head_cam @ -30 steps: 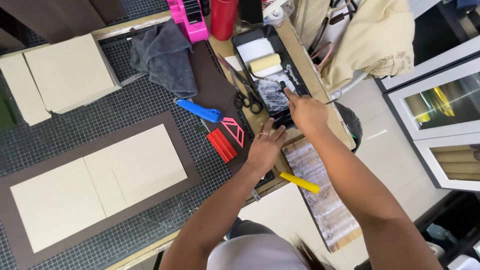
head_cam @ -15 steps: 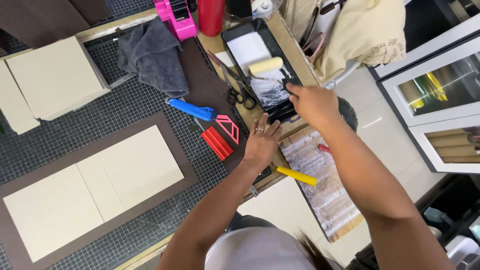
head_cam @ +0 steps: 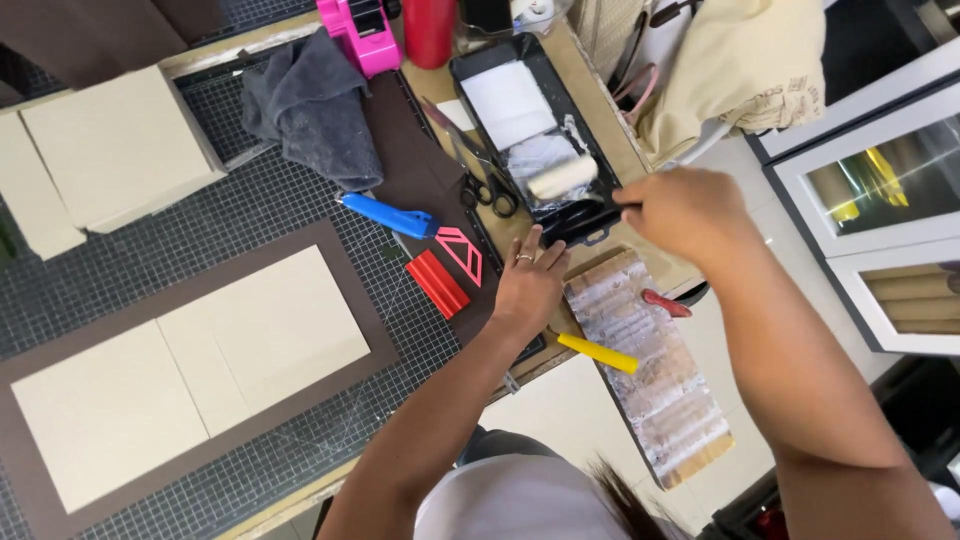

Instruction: The person smooths a folded green paper cover with a red plastic tool, then sets it aside. They place a brown paper cover on the cutting mat, position two white paper inserts on it, and use a foam roller to apply adhesive to the brown cover. The person then presses the white inserts onto the brown cover to assemble the unit.

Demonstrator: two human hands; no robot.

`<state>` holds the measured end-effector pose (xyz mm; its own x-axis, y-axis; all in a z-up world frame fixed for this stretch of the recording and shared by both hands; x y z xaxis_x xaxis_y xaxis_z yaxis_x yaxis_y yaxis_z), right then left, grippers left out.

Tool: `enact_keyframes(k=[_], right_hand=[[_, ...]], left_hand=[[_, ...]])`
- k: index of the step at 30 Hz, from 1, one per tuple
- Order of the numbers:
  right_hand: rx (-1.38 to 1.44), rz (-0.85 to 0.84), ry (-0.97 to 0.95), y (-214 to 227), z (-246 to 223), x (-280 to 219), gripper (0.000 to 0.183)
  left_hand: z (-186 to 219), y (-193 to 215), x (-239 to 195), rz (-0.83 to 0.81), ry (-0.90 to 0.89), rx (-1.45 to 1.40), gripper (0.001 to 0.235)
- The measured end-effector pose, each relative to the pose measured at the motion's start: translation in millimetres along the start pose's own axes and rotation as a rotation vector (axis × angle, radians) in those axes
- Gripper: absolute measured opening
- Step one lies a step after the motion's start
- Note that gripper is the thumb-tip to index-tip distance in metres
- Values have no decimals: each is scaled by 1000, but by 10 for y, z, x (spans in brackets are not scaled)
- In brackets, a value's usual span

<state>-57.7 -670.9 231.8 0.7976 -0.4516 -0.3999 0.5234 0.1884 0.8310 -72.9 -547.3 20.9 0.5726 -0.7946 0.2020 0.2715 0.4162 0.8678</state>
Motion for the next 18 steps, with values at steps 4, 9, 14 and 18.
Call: enact_keyframes(k=[4, 9, 14, 18], right_hand=[[69, 15, 15, -21, -114, 301, 31], [-2, -29, 43, 80, -111, -24, 33], [128, 91, 49, -42, -265, 381, 34], [38, 46, 49, 214, -61, 36, 32]], left_hand=[[27, 25, 3, -29, 5, -8, 50], [63, 201, -39, 40, 1, 9, 43], [41, 57, -3, 36, -4, -10, 45], [19, 126, -15, 59, -27, -26, 44]])
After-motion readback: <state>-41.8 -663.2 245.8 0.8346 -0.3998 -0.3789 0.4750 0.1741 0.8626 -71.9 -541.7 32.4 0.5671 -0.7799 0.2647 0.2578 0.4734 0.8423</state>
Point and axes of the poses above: each hand's wrist, its own x-axis towards the middle knuckle, its own y-axis out of the back of the hand, z = x × y, the point moved 7 cm from there along x, towards the middle knuckle, and after that the axes turned 3 degrees about -x, right-handed, at the moved point
